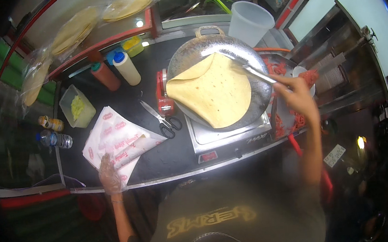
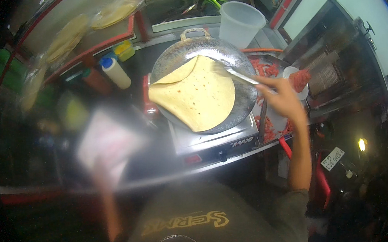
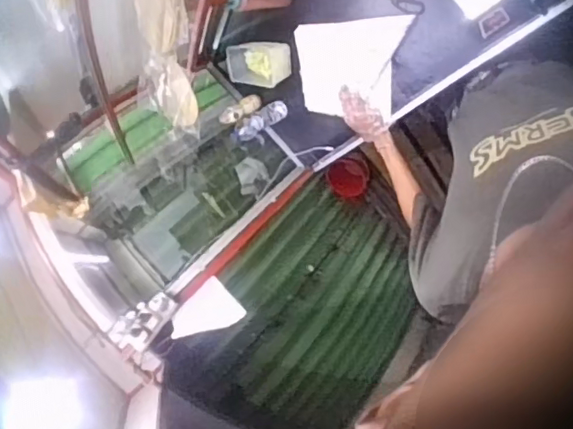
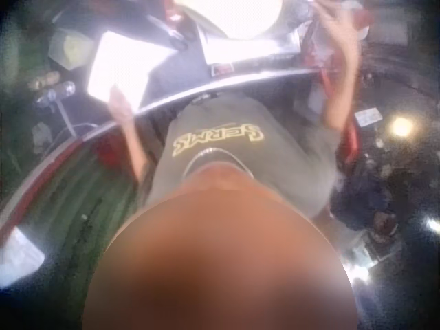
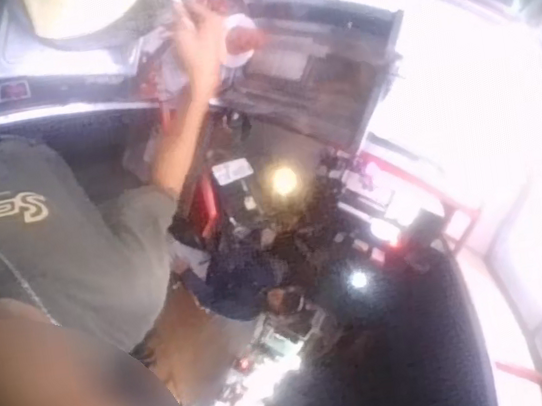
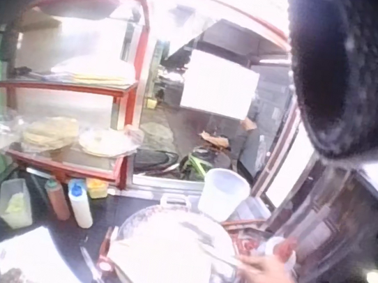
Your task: The person assembles a taco by placing shredded lettuce, sliced meat, and sauces onto a tortilla, then folds and wraps it in paper. The person uses tongs to handle the meat and squeeze bottles to apply sauces.
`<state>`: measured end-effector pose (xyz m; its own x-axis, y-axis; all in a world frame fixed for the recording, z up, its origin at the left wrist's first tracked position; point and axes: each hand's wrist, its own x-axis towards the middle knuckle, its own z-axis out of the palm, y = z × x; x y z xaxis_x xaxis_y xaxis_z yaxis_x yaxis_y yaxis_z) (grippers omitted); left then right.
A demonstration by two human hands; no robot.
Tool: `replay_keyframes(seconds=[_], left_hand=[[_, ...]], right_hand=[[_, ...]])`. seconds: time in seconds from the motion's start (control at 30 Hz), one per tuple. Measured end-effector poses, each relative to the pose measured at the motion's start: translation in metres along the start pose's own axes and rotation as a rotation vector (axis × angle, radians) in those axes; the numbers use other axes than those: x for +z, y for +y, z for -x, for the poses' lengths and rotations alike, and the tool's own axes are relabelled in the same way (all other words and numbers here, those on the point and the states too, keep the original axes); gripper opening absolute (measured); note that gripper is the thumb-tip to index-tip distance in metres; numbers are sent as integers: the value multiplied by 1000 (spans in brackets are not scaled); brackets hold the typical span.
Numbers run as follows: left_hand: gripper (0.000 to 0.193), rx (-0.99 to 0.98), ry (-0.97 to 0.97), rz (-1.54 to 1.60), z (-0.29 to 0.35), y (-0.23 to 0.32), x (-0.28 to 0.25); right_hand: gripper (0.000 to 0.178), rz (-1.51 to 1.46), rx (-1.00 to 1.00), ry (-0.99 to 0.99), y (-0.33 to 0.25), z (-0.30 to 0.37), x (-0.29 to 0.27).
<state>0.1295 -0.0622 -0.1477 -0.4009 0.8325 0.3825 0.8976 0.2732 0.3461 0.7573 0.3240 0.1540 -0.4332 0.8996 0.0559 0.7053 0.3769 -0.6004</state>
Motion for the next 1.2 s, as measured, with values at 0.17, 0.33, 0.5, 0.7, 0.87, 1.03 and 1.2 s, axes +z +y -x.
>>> replay_keyframes(seconds=[0.17,0.33,0.5,0.7,0.87,1.03,1.2], left_hand=[[38,-17,5,114,-2,6,-6],[36,40,19,-60,-2,3,-2],[35,-41,42,78,0,-4,3],[34,-28,40,117,1,-10,9],[37,107,62,-37,-1,-6,1],[41,31,7,37,-3,7,-10],[41,50,12,66,-6,8,-10]], right_hand=[[40,18,257,-412,26,-52,-83],[39,-159,-162,-445,14,-154,-14],[41,-122,-501,-480,-42,-174,-94],[40,199,-500,-449,-74,-123,-189],[42,791,-146,38,-71,-58,-162],[46,227,6,-175,-58,5,-121],[44,141,157,-215,-27,29,-93]])
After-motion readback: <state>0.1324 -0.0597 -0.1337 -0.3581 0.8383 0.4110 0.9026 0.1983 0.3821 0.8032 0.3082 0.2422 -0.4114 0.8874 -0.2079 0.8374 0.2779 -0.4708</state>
